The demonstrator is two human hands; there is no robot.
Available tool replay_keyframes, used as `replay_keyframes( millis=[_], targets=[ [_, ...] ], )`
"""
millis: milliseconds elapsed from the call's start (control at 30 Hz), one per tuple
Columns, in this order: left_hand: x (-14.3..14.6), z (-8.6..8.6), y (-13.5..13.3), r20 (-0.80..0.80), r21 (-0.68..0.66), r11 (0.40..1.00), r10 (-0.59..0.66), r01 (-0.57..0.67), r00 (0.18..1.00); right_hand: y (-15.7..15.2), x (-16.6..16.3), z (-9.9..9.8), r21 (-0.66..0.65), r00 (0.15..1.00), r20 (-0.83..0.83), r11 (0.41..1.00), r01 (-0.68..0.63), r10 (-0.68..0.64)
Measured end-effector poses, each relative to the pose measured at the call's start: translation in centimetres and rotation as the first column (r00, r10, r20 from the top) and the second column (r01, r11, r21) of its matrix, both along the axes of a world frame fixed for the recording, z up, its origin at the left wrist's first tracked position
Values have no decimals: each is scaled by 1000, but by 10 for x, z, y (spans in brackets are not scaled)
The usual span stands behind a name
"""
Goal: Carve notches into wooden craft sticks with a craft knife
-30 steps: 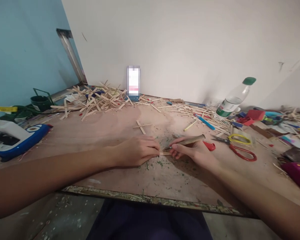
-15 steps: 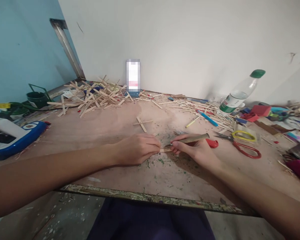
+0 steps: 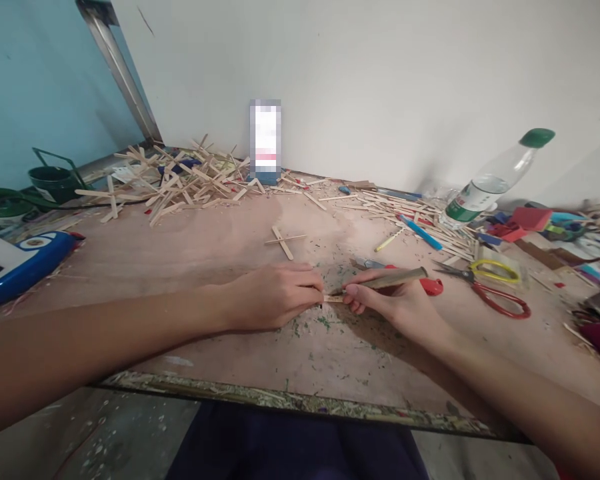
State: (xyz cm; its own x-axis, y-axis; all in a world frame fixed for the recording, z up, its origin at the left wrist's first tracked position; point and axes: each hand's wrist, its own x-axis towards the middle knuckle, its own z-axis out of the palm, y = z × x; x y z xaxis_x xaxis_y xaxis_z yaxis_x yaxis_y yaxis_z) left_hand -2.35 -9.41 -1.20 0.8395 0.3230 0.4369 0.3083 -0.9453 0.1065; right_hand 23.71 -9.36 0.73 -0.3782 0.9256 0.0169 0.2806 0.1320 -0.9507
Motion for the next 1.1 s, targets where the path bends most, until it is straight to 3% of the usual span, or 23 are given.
replay_keyframes(
  millis=[1100],
  targets=[
    [0, -4, 2, 52, 5, 1000, -22, 22, 998, 2, -1, -1, 59, 995, 96, 998, -32, 27]
  ],
)
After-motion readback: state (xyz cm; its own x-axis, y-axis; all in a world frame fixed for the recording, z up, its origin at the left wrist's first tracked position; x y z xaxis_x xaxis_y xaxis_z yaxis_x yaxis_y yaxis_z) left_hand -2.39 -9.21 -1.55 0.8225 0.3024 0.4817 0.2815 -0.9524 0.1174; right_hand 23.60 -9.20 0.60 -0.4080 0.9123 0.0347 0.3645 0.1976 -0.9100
